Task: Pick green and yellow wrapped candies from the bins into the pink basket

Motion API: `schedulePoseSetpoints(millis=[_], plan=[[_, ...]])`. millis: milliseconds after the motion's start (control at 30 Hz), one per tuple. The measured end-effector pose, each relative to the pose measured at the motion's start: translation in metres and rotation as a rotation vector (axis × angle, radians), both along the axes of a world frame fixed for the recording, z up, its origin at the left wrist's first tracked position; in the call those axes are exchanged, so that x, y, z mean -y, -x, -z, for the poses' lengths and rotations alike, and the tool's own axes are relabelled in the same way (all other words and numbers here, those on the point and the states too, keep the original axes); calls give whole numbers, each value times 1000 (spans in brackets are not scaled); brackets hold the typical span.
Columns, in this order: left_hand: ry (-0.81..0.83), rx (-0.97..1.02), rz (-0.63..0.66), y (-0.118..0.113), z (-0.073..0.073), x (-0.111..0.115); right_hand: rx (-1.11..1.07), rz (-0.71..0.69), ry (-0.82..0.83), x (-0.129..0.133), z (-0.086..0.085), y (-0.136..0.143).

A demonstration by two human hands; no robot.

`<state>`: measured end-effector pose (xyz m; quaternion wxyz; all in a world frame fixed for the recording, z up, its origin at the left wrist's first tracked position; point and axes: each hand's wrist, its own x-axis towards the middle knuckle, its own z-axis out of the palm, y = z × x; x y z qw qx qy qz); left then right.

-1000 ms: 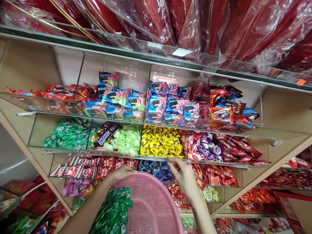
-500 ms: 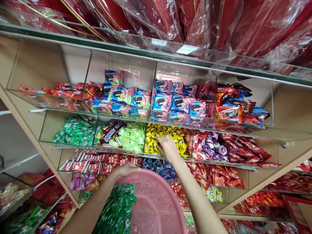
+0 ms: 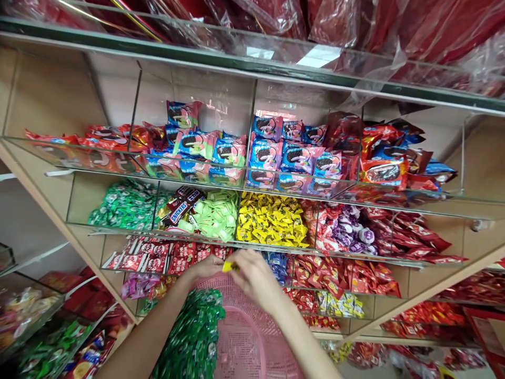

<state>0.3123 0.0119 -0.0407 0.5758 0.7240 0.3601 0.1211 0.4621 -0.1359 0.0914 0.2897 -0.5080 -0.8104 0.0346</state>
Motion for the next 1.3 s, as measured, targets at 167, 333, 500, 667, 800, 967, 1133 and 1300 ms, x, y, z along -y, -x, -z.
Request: schedulePoseSetpoints(millis=[167, 333, 500, 667, 800, 967, 1133, 1300], plan=[[-30, -35, -40, 1, 0, 2, 154, -43, 413, -13, 89, 11], [-21, -25, -61, 2, 1, 5, 320, -5, 471, -25, 128, 17], [-45, -31, -54, 2, -3, 8, 294, 41, 407, -25, 138, 25], [-107, -48, -37, 1, -5, 8, 302, 80, 341, -18, 119, 23], [-93, 1, -7, 0, -5, 6, 154, 94, 233, -9, 65, 14], [-32, -19, -31, 1, -5, 7, -54, 176, -13, -9, -12, -14], [-59, -42, -31, 2, -6, 8, 105, 497, -76, -32, -35, -49], [-59, -41, -29, 3, -6, 7, 187, 556, 49, -44, -32, -59]])
